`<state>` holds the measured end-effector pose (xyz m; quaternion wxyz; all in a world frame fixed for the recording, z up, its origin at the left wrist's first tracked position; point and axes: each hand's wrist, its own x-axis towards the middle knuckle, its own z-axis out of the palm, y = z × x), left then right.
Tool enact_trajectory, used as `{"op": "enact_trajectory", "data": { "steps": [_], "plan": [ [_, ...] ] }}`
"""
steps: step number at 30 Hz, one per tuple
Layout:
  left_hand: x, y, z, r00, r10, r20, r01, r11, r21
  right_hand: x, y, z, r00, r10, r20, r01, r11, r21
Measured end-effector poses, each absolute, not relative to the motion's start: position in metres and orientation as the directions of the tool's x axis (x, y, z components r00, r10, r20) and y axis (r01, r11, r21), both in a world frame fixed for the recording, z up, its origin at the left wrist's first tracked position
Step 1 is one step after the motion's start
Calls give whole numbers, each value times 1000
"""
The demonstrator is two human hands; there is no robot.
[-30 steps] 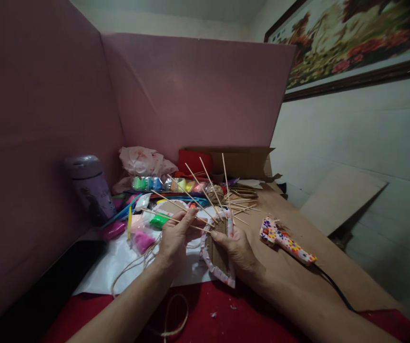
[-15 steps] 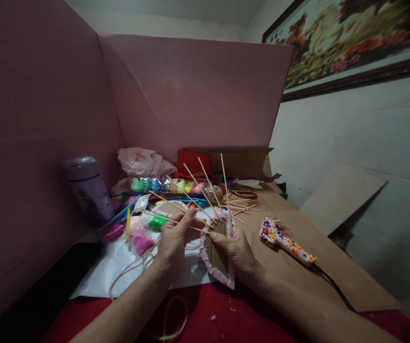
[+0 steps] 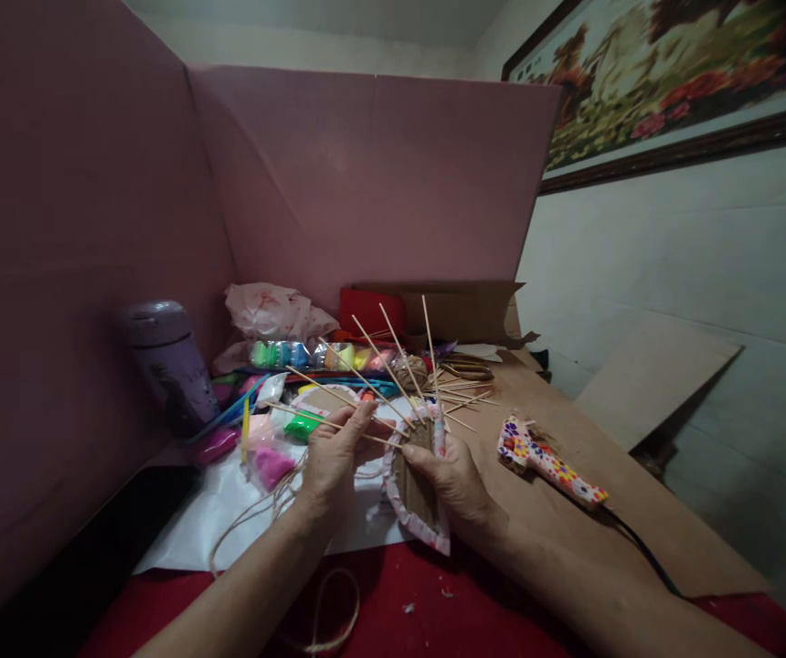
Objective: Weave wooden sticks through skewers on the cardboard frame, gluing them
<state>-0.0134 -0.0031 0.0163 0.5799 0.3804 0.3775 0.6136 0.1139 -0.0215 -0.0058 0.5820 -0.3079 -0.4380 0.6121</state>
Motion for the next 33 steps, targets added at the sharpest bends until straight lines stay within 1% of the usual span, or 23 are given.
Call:
{"op": "enact_trajectory", "data": {
  "steps": [9,19,28,33],
  "plan": [
    [-14,-3,15,-38,998,42,-428,-54,902,114,-20,-8,-138,980,144,-447,68,-892],
    [-14,-2,14,-6,999,46,-442,-44,896,114,-19,-11,-132,983,125,-453,52,-890],
    [-14,-1,14,-14,999,46,-426,-47,904,114,-17,-15,-146,975,167,-448,85,-890],
    [-15,-1,14,-24,999,37,-417,-43,908,114,-17,-16,-141,976,166,-440,88,-894]
  ]
}}
